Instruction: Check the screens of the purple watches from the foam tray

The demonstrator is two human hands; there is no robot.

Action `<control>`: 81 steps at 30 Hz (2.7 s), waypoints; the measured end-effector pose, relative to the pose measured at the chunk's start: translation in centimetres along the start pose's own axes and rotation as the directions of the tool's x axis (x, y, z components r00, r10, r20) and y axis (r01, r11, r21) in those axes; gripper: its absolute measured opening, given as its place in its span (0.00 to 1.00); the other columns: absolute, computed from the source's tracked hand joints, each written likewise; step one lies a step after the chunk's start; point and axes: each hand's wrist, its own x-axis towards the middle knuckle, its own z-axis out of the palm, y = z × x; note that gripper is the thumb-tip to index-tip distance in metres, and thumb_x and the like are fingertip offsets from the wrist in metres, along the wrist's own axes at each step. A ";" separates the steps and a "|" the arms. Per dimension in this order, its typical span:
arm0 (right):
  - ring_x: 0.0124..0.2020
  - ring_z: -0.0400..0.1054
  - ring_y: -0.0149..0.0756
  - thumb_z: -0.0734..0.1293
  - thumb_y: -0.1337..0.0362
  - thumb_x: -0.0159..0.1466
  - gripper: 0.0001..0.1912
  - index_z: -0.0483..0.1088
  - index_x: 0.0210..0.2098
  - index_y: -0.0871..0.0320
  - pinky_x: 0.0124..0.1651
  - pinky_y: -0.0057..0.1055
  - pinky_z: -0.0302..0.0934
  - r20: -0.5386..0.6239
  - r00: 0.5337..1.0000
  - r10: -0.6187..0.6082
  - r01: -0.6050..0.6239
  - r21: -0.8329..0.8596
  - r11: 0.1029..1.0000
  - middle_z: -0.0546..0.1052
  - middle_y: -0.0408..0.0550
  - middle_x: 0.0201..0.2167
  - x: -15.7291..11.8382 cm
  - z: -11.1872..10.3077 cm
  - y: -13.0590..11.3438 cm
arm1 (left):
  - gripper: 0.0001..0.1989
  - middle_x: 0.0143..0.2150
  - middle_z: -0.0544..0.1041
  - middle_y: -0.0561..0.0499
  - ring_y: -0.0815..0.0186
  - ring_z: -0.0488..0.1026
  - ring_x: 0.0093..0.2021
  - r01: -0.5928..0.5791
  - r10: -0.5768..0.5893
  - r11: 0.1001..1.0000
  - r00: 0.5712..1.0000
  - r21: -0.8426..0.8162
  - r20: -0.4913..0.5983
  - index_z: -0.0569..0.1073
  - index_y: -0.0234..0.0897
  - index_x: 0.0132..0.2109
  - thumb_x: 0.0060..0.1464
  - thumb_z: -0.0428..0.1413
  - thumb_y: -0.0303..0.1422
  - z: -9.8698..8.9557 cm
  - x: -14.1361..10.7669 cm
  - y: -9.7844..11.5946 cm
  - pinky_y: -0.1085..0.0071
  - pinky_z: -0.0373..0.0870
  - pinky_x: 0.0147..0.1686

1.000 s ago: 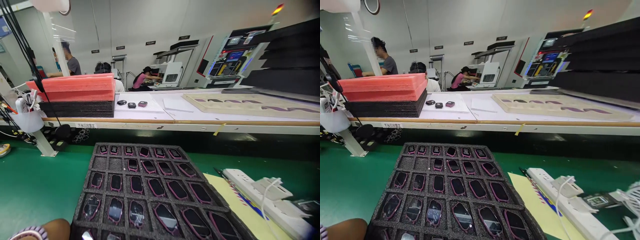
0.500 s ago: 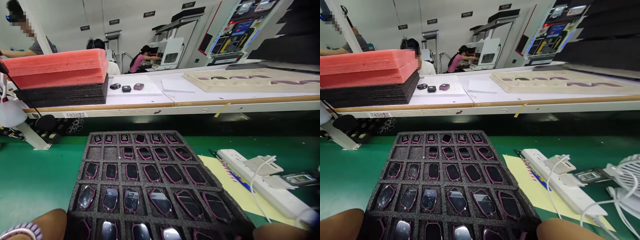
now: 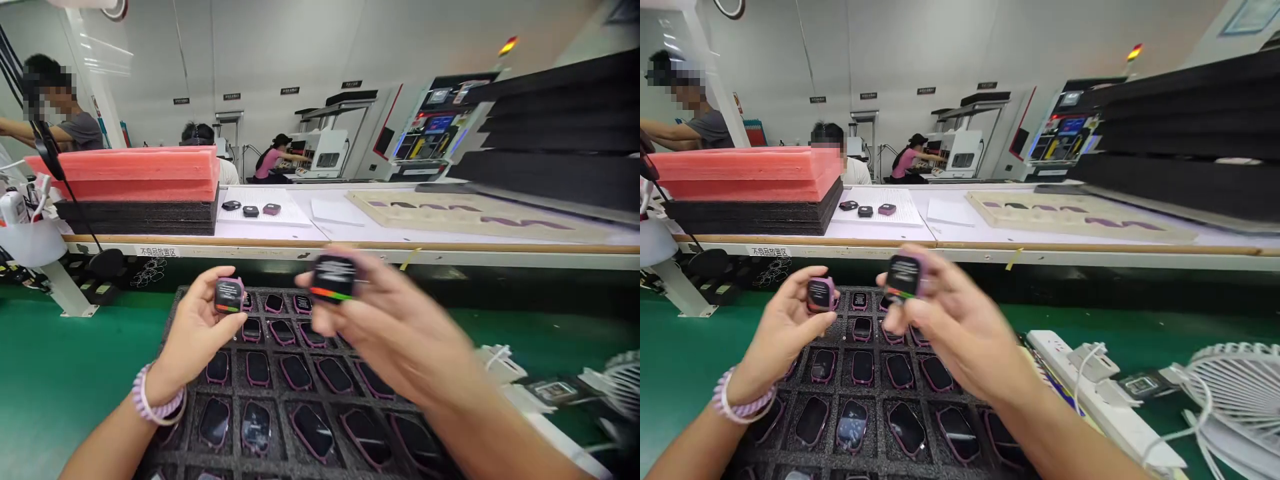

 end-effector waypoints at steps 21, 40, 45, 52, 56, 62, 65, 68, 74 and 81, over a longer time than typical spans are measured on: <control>0.30 0.72 0.32 0.75 0.66 0.57 0.24 0.69 0.51 0.58 0.36 0.28 0.63 0.050 0.977 0.209 -0.215 0.223 0.951 0.76 0.44 0.32 2.0 -0.5 7.1 | 0.27 0.49 0.76 0.44 0.65 0.80 0.35 0.178 -0.167 0.982 0.976 -0.070 0.139 0.69 0.38 0.61 0.54 0.64 0.34 1.2 1.2 -5.3 0.69 0.81 0.40; 0.26 0.69 0.31 0.76 0.54 0.60 0.22 0.70 0.47 0.58 0.30 0.27 0.64 0.106 0.994 0.034 -0.050 0.154 0.987 0.76 0.47 0.36 7.5 -1.0 1.8 | 0.22 0.42 0.79 0.48 0.64 0.80 0.30 0.061 -0.048 0.997 0.977 -0.055 0.209 0.75 0.35 0.54 0.51 0.60 0.32 2.0 7.3 0.7 0.72 0.81 0.32; 0.24 0.67 0.32 0.68 0.55 0.68 0.12 0.70 0.44 0.58 0.27 0.27 0.62 0.018 0.984 -0.177 0.173 0.122 0.977 0.74 0.47 0.32 11.9 -2.0 -2.4 | 0.20 0.38 0.76 0.51 0.69 0.78 0.27 -0.082 0.100 0.993 0.971 -0.090 0.216 0.75 0.35 0.52 0.50 0.56 0.28 3.5 12.0 4.4 0.74 0.79 0.31; 0.24 0.67 0.32 0.74 0.50 0.61 0.22 0.68 0.47 0.56 0.25 0.25 0.58 -0.035 0.960 -0.279 0.281 0.079 0.957 0.76 0.47 0.33 12.3 -3.5 -2.3 | 0.28 0.41 0.76 0.50 0.71 0.77 0.29 -0.200 0.207 0.972 0.977 -0.120 0.050 0.71 0.39 0.59 0.48 0.58 0.26 3.9 12.6 3.3 0.76 0.76 0.32; 0.25 0.68 0.32 0.76 0.47 0.58 0.26 0.68 0.46 0.56 0.27 0.27 0.60 0.001 0.969 -0.246 0.246 0.061 0.967 0.76 0.47 0.34 12.2 -3.6 -1.6 | 0.32 0.45 0.76 0.48 0.72 0.77 0.30 -0.273 0.274 0.962 0.960 -0.028 0.053 0.70 0.39 0.61 0.46 0.62 0.26 3.8 12.4 2.5 0.76 0.76 0.33; 0.31 0.72 0.32 0.77 0.62 0.54 0.28 0.66 0.51 0.55 0.37 0.28 0.66 0.056 0.954 -0.294 0.291 0.057 0.955 0.77 0.45 0.39 11.6 -3.4 -1.8 | 0.33 0.44 0.76 0.49 0.72 0.73 0.33 -0.377 0.374 0.926 0.923 0.020 0.088 0.70 0.41 0.61 0.47 0.62 0.25 3.9 12.6 1.8 0.74 0.77 0.37; 0.32 0.72 0.32 0.75 0.67 0.51 0.31 0.66 0.53 0.55 0.38 0.29 0.67 0.074 0.948 -0.309 0.309 0.014 0.951 0.77 0.45 0.41 11.2 -3.6 -1.9 | 0.32 0.45 0.76 0.49 0.71 0.73 0.34 -0.385 0.382 0.923 0.919 0.022 0.098 0.70 0.42 0.61 0.48 0.62 0.25 3.9 12.8 1.5 0.74 0.77 0.38; 0.33 0.72 0.34 0.74 0.68 0.51 0.31 0.65 0.54 0.54 0.39 0.31 0.69 0.089 0.945 -0.314 0.315 0.003 0.949 0.76 0.44 0.43 11.1 -3.8 -1.8 | 0.31 0.45 0.76 0.49 0.71 0.74 0.34 -0.387 0.384 0.922 0.918 0.012 0.098 0.70 0.42 0.59 0.46 0.63 0.25 3.9 12.9 1.4 0.74 0.77 0.37; 0.33 0.73 0.33 0.72 0.68 0.52 0.30 0.65 0.53 0.54 0.40 0.31 0.69 0.099 0.935 -0.339 0.342 -0.011 0.940 0.76 0.44 0.42 11.1 -3.7 -1.9 | 0.31 0.43 0.76 0.50 0.71 0.75 0.30 -0.376 0.376 0.927 0.924 -0.006 0.076 0.71 0.41 0.57 0.44 0.64 0.25 4.2 12.9 1.5 0.75 0.76 0.34; 0.34 0.73 0.36 0.73 0.65 0.53 0.30 0.65 0.54 0.55 0.41 0.34 0.70 0.100 0.933 -0.345 0.351 -0.053 0.935 0.75 0.47 0.44 10.7 -3.5 -2.2 | 0.29 0.43 0.75 0.49 0.71 0.74 0.30 -0.387 0.383 0.921 0.921 0.038 0.075 0.70 0.41 0.57 0.46 0.65 0.29 4.1 12.6 1.9 0.74 0.75 0.34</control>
